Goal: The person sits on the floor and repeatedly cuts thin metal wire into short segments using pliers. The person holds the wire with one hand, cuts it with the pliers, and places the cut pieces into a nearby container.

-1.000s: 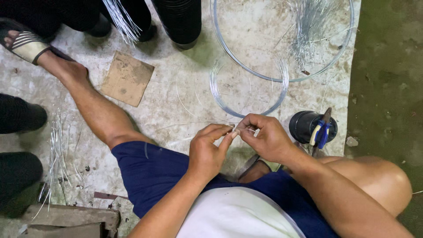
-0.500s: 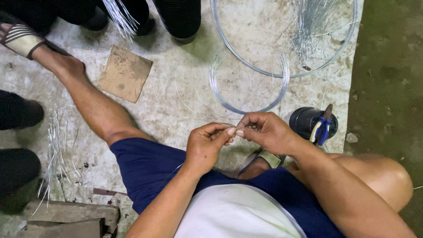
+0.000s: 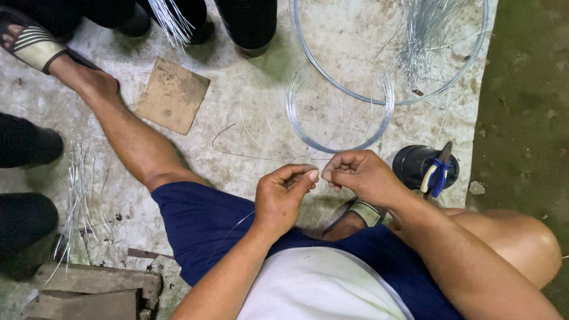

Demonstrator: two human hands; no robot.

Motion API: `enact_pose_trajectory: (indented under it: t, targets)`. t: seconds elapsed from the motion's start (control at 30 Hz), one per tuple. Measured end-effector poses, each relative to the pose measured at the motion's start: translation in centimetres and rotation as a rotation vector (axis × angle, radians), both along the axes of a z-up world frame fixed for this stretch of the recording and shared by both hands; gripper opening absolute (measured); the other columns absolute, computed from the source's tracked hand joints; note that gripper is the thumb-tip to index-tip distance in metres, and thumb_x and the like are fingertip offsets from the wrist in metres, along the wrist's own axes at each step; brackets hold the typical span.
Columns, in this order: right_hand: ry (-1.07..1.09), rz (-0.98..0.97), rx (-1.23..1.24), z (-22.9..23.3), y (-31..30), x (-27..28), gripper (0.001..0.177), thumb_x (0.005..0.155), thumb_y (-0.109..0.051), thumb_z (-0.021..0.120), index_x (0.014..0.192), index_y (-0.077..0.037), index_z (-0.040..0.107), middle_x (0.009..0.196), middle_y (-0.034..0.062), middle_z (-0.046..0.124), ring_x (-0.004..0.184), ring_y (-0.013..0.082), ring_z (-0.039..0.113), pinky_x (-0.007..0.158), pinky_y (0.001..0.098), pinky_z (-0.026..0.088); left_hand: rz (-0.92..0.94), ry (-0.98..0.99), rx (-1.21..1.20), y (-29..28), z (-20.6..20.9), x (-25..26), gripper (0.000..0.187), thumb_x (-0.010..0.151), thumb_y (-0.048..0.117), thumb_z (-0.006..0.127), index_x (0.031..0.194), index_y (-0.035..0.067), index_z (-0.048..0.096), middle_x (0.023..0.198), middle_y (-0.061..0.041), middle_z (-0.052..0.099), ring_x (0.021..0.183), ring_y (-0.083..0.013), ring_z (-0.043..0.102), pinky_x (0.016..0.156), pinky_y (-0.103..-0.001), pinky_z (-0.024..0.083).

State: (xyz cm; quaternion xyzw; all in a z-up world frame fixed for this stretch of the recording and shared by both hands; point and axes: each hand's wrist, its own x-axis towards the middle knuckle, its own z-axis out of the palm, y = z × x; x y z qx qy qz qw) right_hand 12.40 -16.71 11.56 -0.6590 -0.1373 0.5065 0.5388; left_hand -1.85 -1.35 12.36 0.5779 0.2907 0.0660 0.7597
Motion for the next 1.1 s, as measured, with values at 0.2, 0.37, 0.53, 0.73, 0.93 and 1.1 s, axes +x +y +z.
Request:
enact_pose_trajectory:
  t: [0.2, 0.37, 0.53, 0.73, 0.93, 1.1]
  targets:
    - [-0.036, -0.017, -0.007, -0.6, -0.1, -0.4, 0.007, 0.089, -0.007, 0.073, 0.089, -0.001, 0.075, 0.077, 0.0024, 0.07, 0.068, 0.0092, 0.062, 0.065, 0.0245, 0.051, -0.043, 0.04, 0.017, 0.1, -0.4, 0.0, 0.015, 0.093, 0.013, 0.075, 0.099, -0.001, 0.078, 0.081, -0.004, 0.075, 0.074, -0.0088, 0.068, 0.069, -0.024, 0.057]
    - [-0.138, -0.054, -0.072, -1.1, 0.2, -1.1, 0.007, 0.088, -0.006, 0.07, 0.09, -0.002, 0.075, 0.073, -0.0001, 0.068, 0.065, 0.0067, 0.058, 0.06, 0.0234, 0.047, -0.011, 0.041, 0.245, -0.6, 0.4, -0.1, 0.016, 0.096, 0.015, 0.07, 0.098, 0.0, 0.076, 0.08, -0.008, 0.076, 0.072, -0.0137, 0.072, 0.067, -0.029, 0.057]
    - [-0.316, -0.061, -0.034, -0.9, 0.6, -2.1, 0.008, 0.088, -0.008, 0.072, 0.09, -0.001, 0.074, 0.075, -0.0036, 0.066, 0.069, 0.0027, 0.055, 0.061, 0.0218, 0.047, -0.025, -0.119, 0.858, -1.1, 1.6, -0.2, 0.009, 0.096, 0.007, 0.064, 0.101, 0.002, 0.069, 0.089, -0.016, 0.069, 0.077, -0.0371, 0.068, 0.066, -0.043, 0.052]
    - [-0.483, -0.005, 0.047, 1.1, 1.0, -2.5, 0.009, 0.087, -0.006, 0.069, 0.092, -0.001, 0.073, 0.078, -0.0027, 0.07, 0.076, 0.0025, 0.059, 0.069, 0.0233, 0.051, -0.142, -0.144, 0.916, -0.4, 2.2, 0.2, 0.005, 0.093, 0.005, 0.061, 0.097, 0.002, 0.06, 0.086, -0.016, 0.063, 0.074, -0.0392, 0.065, 0.063, -0.047, 0.05]
    - [-1.193, 0.272, 0.302, 4.3, 1.2, -1.5, 0.014, 0.081, -0.008, 0.075, 0.094, -0.006, 0.072, 0.085, 0.0079, 0.069, 0.079, 0.0249, 0.066, 0.072, 0.0338, 0.052, -0.251, 0.093, 0.265, 0.4, 0.9, -0.2, 0.018, 0.097, 0.008, 0.06, 0.08, 0.003, 0.061, 0.062, -0.003, 0.053, 0.055, -0.012, 0.047, 0.051, -0.03, 0.039]
    - [-1.627, 0.659, 0.412, 6.4, -0.1, -1.0, 0.053, 0.068, -0.035, 0.084, 0.104, 0.002, 0.07, 0.09, 0.0107, 0.063, 0.078, 0.0286, 0.064, 0.068, 0.04, 0.054, -0.249, -0.028, -0.216, 0.6, 0.0, -0.8, 0.021, 0.099, 0.005, 0.056, 0.078, 0.003, 0.061, 0.07, 0.007, 0.052, 0.064, -0.0016, 0.043, 0.054, -0.023, 0.034]
